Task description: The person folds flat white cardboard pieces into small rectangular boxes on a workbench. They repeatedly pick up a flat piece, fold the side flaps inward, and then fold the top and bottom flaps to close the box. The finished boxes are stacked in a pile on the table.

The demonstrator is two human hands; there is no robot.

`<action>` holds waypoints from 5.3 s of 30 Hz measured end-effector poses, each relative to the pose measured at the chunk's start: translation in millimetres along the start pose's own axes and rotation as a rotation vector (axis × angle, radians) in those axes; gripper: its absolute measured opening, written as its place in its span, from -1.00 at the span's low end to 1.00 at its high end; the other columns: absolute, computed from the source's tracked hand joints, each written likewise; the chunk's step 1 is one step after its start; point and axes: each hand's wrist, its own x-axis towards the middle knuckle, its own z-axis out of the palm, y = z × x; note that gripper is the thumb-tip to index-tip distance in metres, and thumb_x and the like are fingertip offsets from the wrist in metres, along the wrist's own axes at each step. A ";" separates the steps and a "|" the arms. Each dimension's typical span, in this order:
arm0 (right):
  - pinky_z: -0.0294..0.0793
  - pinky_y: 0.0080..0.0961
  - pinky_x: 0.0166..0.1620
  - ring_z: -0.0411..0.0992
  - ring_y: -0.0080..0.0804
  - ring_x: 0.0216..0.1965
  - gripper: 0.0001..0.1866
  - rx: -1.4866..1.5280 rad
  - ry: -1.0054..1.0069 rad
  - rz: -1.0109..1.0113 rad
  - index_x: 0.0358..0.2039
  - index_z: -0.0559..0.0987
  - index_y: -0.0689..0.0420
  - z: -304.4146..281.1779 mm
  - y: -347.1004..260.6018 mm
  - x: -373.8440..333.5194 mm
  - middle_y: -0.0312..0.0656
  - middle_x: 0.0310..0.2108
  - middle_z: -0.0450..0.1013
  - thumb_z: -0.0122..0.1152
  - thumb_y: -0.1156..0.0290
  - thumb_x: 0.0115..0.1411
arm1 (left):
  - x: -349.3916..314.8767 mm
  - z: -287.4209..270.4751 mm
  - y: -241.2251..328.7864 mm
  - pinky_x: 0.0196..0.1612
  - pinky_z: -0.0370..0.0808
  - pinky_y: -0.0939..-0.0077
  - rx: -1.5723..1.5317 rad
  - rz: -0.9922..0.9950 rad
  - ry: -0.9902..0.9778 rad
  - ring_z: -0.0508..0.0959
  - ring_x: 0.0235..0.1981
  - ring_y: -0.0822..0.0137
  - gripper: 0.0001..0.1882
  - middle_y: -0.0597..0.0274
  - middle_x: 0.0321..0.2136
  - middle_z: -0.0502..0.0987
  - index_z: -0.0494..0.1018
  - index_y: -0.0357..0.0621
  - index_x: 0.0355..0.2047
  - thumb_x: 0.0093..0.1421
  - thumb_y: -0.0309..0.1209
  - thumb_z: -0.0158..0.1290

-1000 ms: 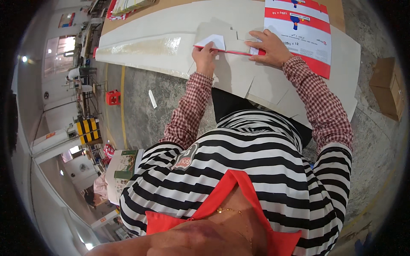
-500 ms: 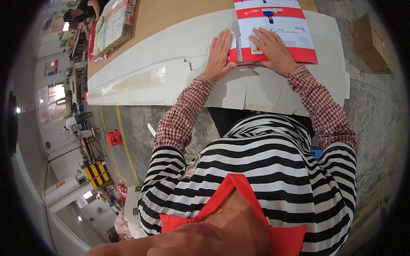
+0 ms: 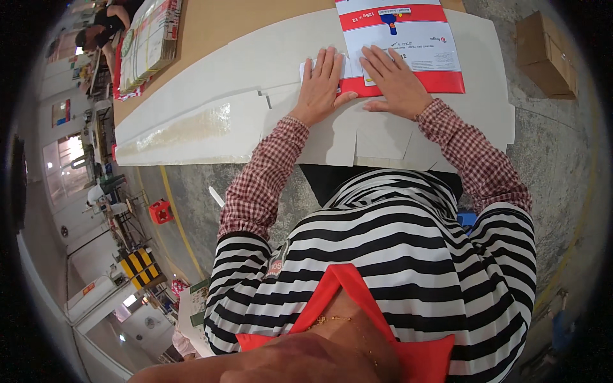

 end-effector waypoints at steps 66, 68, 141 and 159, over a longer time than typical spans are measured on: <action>0.55 -0.31 -0.07 0.54 -0.23 -0.07 -0.50 0.797 0.313 0.525 -0.02 0.54 0.23 67.5 103.0 468.2 -0.02 -0.14 0.55 0.38 0.35 0.02 | -60.0 -16.6 29.2 0.36 -0.09 -0.15 -0.441 -0.380 0.380 -0.09 0.36 -0.33 -0.29 -0.28 0.32 -0.01 0.25 -0.15 0.23 0.10 -0.16 0.14; 0.50 -0.31 0.01 0.53 -0.19 -0.05 -0.42 0.551 0.326 0.484 0.02 0.53 0.22 97.6 19.4 504.0 0.00 -0.10 0.55 0.42 0.29 -0.03 | -71.9 -6.5 34.6 0.36 -0.15 -0.20 -0.421 -0.410 0.278 -0.12 0.37 -0.30 -0.30 -0.27 0.33 -0.02 0.28 -0.15 0.21 0.09 -0.14 0.15; -0.11 -0.26 0.41 -0.15 0.00 0.43 -0.17 0.110 -0.238 0.010 0.33 0.14 0.27 120.5 -92.8 467.5 0.03 0.42 -0.09 0.05 -0.07 0.27 | -64.4 -18.7 31.7 0.30 -0.39 -0.43 -0.881 -0.237 0.023 -0.31 0.39 -0.35 -0.12 -0.33 0.38 -0.20 0.27 -0.14 0.26 0.00 0.08 0.18; 0.20 -0.16 0.22 0.21 -0.13 0.24 -0.13 1.837 0.263 0.541 0.29 0.18 0.26 81.7 -274.8 703.3 0.09 0.21 0.23 0.05 -0.22 0.24 | -235.1 -100.2 -684.3 0.29 0.16 0.16 -0.446 -1.000 0.839 0.21 0.24 -0.16 -0.50 -0.28 0.14 0.26 0.26 -0.45 0.12 0.17 -0.52 -0.04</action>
